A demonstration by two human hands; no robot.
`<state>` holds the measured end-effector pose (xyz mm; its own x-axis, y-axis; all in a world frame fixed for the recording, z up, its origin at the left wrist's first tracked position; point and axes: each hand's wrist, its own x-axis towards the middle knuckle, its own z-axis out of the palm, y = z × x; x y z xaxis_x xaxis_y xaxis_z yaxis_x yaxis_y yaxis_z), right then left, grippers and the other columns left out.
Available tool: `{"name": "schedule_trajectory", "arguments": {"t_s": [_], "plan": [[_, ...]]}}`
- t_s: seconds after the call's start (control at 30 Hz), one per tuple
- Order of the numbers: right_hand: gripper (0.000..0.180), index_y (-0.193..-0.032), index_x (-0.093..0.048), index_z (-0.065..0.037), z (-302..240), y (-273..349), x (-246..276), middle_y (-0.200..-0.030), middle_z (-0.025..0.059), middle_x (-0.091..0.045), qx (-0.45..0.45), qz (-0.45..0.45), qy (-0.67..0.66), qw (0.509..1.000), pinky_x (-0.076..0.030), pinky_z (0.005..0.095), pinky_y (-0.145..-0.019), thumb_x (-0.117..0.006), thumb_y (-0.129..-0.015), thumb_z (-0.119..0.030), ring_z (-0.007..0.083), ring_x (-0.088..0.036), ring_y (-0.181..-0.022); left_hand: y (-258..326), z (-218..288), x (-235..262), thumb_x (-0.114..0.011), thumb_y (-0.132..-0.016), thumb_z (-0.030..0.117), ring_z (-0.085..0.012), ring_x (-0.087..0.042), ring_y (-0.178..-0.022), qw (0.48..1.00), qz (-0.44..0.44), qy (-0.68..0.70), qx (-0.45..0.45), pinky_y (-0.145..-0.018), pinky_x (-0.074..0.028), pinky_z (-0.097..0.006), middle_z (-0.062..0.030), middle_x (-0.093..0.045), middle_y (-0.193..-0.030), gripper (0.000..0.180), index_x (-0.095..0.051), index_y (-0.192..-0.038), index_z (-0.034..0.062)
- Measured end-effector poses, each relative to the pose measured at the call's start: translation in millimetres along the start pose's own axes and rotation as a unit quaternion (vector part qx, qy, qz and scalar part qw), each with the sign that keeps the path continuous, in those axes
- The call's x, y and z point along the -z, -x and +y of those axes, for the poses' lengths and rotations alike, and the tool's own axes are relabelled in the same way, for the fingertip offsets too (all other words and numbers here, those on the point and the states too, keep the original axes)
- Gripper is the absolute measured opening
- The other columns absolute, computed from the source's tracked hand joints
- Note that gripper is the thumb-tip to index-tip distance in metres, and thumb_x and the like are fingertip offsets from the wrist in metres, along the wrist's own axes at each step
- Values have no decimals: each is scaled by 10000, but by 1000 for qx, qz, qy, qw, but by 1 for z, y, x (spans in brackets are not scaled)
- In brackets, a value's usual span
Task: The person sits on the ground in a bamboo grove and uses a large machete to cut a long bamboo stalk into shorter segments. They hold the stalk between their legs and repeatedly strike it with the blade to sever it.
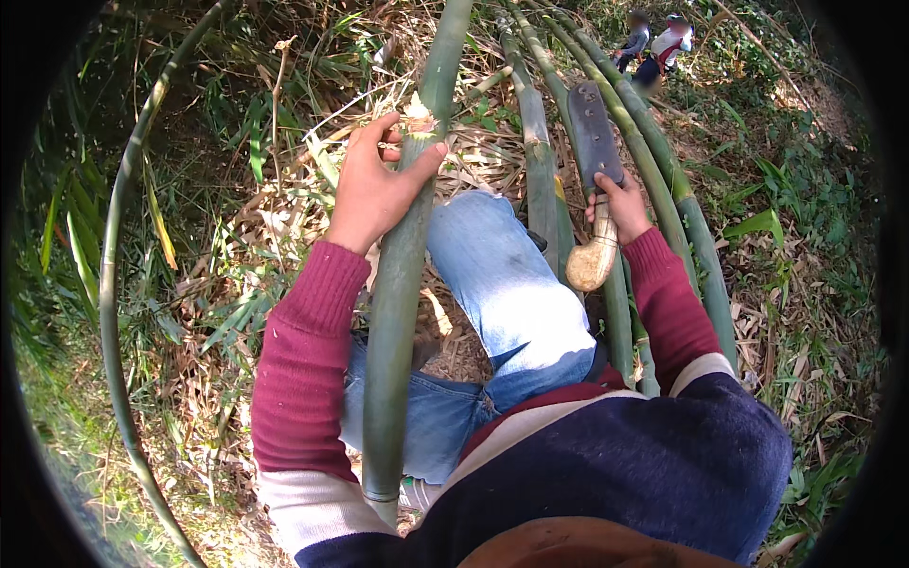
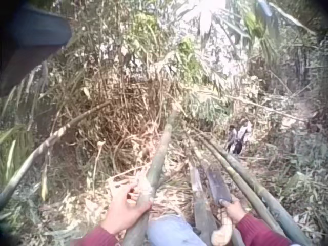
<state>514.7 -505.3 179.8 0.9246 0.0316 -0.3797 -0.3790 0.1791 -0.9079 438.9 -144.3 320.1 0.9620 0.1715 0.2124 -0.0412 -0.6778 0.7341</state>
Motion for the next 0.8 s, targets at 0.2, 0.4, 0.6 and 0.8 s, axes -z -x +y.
{"name": "schedule_trajectory", "arguments": {"t_s": [0.2, 0.4, 0.6, 0.8], "plan": [[306, -1264, -452, -60, 129, -1, 31, -701, 136, -587, -151, 15, 11, 988, -523, 402, -411, -598, -999, -108, 251, -595, -473, -28, -9, -15, -924, -772, 342, -131, -562, -836, 993, 81, -75, -50, -748, -533, -305, -69, -619, -1000, 639, -661, -1191, -63], [319, -1277, -463, -51, 151, -2, 22, -697, 131, -584, -153, -7, 17, 988, -517, 402, -402, -598, -992, -96, 246, -587, -464, -34, -10, -25, -924, -725, 245, -119, -513, -808, 996, 86, 26, -16, -691, -498, -295, -28, -577, -914, 513, -659, -1071, -24], [304, -1273, -480, -46, 176, -1, 9, -676, 118, -578, -173, -12, 41, 984, -509, 401, -399, -599, -997, -89, 238, -583, -456, -45, -2, -29, -898, -811, 258, -67, -475, -706, 996, 88, 8, 33, -641, -444, -234, 31, -560, -793, 383, -649, -976, 17], [287, -1278, -522, -54, 219, 2, 1, -669, 127, -597, -166, -36, 128, 977, -504, 414, -398, -598, -1005, -100, 244, -593, -456, -52, -12, -29, -714, -1002, 202, -40, -527, -642, 991, 102, 89, 16, -595, -414, -224, 9, -648, -724, 223, -681, -888, 14]]}}
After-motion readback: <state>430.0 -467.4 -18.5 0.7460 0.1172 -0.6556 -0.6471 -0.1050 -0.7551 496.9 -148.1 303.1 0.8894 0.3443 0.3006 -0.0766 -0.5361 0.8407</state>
